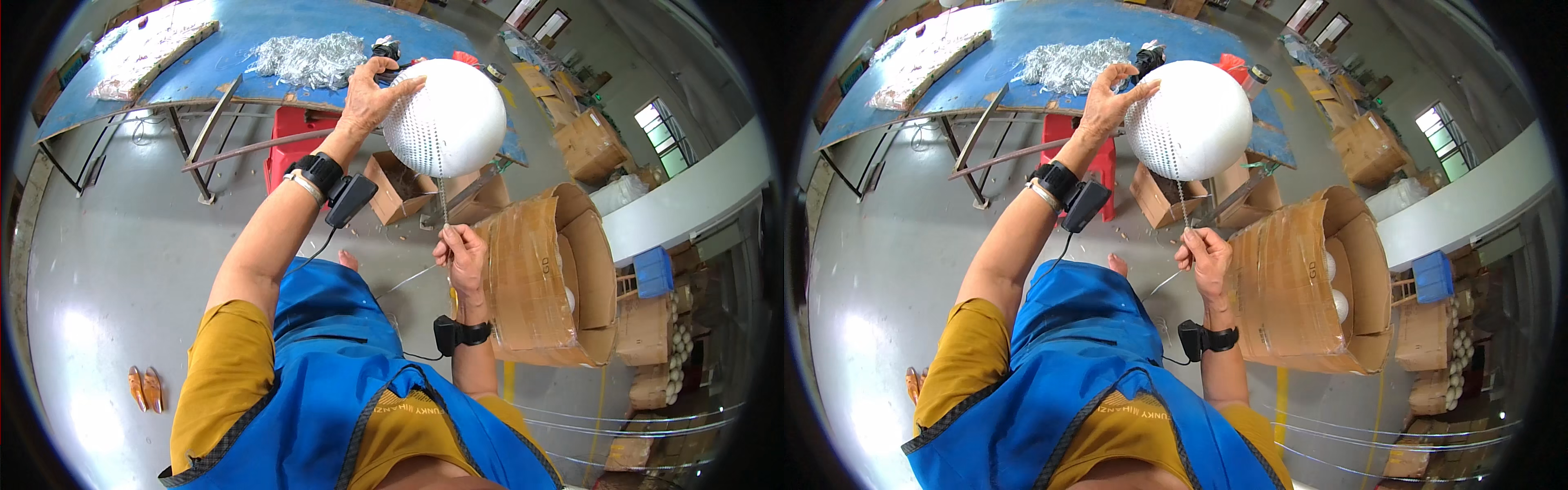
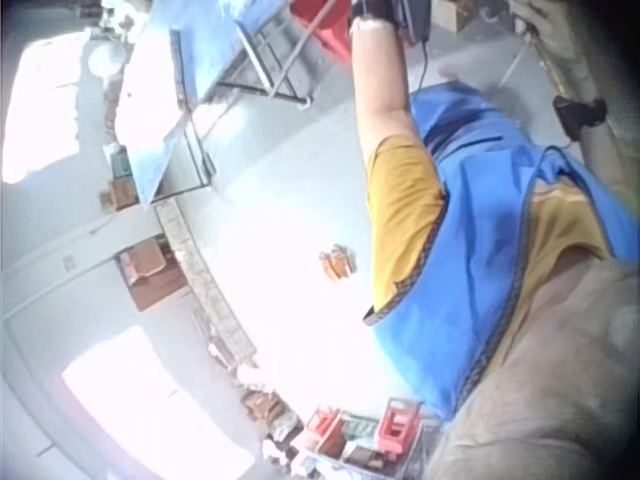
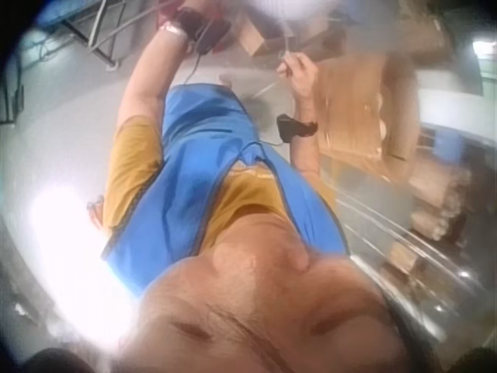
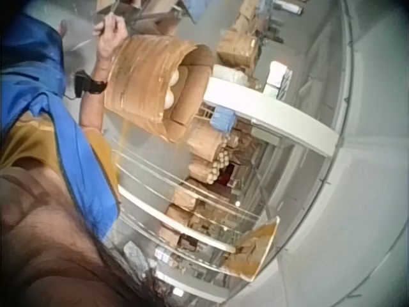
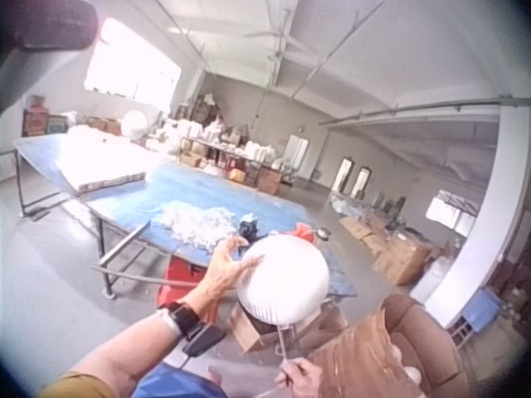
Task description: Threading a wire through a white mesh sphere in an industrial setting.
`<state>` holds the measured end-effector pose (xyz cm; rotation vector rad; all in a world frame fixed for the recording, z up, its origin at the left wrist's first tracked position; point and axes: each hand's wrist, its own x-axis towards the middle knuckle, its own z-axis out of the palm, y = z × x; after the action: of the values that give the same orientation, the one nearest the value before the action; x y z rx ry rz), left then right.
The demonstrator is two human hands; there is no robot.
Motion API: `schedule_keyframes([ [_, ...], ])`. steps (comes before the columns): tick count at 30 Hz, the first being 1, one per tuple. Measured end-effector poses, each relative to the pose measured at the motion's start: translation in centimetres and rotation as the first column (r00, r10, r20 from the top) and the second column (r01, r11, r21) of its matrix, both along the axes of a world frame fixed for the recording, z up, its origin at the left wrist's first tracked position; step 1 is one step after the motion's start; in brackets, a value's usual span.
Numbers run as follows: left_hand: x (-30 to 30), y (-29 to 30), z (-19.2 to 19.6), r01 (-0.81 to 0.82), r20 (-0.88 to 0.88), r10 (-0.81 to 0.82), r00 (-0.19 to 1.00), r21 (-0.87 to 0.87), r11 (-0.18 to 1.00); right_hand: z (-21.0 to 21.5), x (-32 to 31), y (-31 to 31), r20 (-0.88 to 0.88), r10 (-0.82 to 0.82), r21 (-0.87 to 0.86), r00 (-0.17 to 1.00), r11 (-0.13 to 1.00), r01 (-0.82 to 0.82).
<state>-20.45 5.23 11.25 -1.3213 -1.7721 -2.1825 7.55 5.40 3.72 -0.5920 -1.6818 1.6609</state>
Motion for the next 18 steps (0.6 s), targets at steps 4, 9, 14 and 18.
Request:
schedule_keyframes([
  [4,0.0,0.0,0.4,-0.113,-0.113,0.110,0.987,-0.023,0.993,0.6,-0.7,0.0,-0.018,-0.010,0.026,1.000,1.000,0.011],
  [9,1.3,-0.7,1.3,-0.033,-0.001,0.033,0.999,-0.147,0.989,1.0,-1.4,-0.1,-0.020,-0.049,0.059,0.999,0.997,0.050],
  [14,0.9,-0.9,-1.6,-0.082,-0.238,0.051,0.970,-0.121,0.989,1.5,-2.1,0.2,-0.037,-0.069,0.079,0.997,0.994,0.071],
  [18,2.4,-1.7,-0.6,-0.045,-0.266,-0.034,0.964,-0.285,0.957,1.5,-2.6,0.7,-0.048,-0.078,0.075,0.996,0.994,0.082],
])
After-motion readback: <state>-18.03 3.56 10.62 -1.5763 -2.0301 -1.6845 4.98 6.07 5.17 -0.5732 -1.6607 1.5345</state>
